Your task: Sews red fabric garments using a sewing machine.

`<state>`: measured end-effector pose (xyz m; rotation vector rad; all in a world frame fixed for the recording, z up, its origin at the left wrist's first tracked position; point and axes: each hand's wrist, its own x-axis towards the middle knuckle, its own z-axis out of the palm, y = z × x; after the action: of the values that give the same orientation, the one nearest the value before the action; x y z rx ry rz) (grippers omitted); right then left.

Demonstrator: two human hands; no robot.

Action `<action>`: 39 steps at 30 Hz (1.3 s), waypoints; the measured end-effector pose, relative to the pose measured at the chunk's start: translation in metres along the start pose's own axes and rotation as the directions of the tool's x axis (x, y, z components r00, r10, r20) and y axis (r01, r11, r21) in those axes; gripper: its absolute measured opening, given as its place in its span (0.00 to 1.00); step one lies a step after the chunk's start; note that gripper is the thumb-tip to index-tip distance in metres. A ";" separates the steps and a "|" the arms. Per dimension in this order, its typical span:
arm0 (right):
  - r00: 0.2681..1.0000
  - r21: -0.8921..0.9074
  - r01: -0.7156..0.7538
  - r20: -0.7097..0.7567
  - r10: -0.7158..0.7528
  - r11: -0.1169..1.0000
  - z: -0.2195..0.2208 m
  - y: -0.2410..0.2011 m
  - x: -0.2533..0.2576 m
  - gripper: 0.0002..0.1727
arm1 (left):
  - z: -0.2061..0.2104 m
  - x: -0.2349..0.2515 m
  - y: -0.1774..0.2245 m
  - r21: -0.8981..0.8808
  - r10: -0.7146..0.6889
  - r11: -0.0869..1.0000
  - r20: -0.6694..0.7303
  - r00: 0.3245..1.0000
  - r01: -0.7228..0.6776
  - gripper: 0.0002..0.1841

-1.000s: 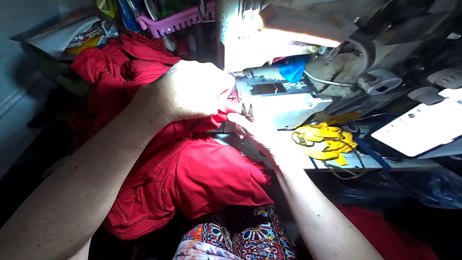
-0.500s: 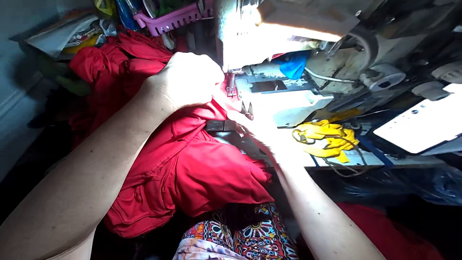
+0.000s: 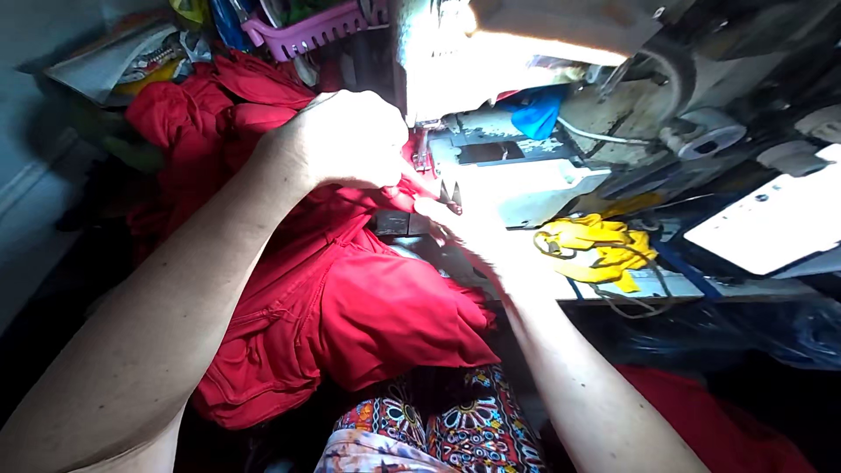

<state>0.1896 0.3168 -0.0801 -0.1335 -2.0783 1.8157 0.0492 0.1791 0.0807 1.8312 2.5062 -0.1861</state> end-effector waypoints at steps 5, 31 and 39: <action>1.000 -0.009 0.026 -0.002 -0.026 1.000 0.001 0.001 0.000 0.09 | 0.011 -0.002 -0.009 -0.197 0.182 0.962 -0.063 0.981 -0.191 0.13; 0.973 -0.276 0.179 -0.091 -0.211 0.944 0.024 0.009 -0.021 0.19 | 0.102 0.065 -0.024 -0.223 -0.360 0.928 -0.338 0.869 0.298 0.16; 0.972 -0.588 0.094 -0.122 -0.203 0.803 -0.012 0.001 -0.028 0.23 | 0.090 0.019 -0.062 -0.457 -0.485 0.846 -0.444 0.753 0.276 0.12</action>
<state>0.2192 0.3190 -0.0857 -0.2730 -2.3617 0.9835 -0.0194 0.1678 -0.0056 1.3174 2.9837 0.8769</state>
